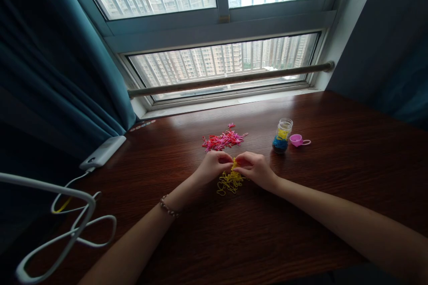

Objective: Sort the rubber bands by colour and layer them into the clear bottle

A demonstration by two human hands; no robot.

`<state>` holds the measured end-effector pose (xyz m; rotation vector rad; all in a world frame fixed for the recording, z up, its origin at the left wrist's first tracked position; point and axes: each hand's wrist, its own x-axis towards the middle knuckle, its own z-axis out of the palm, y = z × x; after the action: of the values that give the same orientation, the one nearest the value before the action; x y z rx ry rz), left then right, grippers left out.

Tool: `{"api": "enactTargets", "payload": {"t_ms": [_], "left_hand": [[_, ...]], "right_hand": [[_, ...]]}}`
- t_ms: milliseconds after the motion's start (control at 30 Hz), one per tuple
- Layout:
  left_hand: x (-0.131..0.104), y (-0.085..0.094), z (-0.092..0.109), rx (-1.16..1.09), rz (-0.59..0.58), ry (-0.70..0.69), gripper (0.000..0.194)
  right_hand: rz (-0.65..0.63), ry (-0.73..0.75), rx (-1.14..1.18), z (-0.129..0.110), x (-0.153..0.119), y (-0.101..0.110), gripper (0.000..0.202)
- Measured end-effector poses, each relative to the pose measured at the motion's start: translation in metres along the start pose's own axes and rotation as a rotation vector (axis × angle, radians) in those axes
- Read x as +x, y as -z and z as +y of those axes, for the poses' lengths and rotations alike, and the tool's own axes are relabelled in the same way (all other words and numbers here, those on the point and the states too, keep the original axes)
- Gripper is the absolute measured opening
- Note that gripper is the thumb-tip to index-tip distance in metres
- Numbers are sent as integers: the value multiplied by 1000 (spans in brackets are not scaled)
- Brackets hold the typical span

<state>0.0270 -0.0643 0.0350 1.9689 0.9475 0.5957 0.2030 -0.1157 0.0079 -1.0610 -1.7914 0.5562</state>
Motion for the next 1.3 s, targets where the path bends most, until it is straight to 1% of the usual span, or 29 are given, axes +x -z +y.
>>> {"api": "enactTargets", "payload": {"t_ms": [167, 300, 433, 567, 633, 733, 833, 967, 1033, 1133, 1300], "left_hand": [[-2, -8, 6, -238, 45, 55, 18], [-4, -9, 13, -446, 58, 104, 27], [-5, -9, 13, -561, 24, 194, 31], [-5, -9, 10, -650, 38, 277, 32], [-4, -8, 8, -666, 11, 334, 33], [-4, -6, 6, -723, -68, 419, 31], [-3, -5, 4, -827, -102, 423, 25], [-3, -3, 6, -882, -119, 403, 24], [-4, -3, 9, -879, -101, 391, 24], [-5, -5, 11, -845, -40, 390, 22], [-5, -8, 8, -808, 26, 378, 19]], "right_hand": [[52, 21, -11, -3, -1, 1, 12], [93, 29, -1, -3, -1, 1, 8], [145, 24, 14, -5, 0, 2, 9], [169, 33, 46, -9, 1, 4, 8], [180, 42, 60, -11, 0, 4, 8], [181, 64, 67, -12, -1, 3, 8], [163, 81, 63, -12, -1, 2, 9], [166, 59, 50, -9, 1, 3, 9], [165, 45, 56, -7, 3, 4, 8], [126, 34, 119, -7, 5, 5, 9], [115, -13, 198, -5, 4, 3, 10]]}}
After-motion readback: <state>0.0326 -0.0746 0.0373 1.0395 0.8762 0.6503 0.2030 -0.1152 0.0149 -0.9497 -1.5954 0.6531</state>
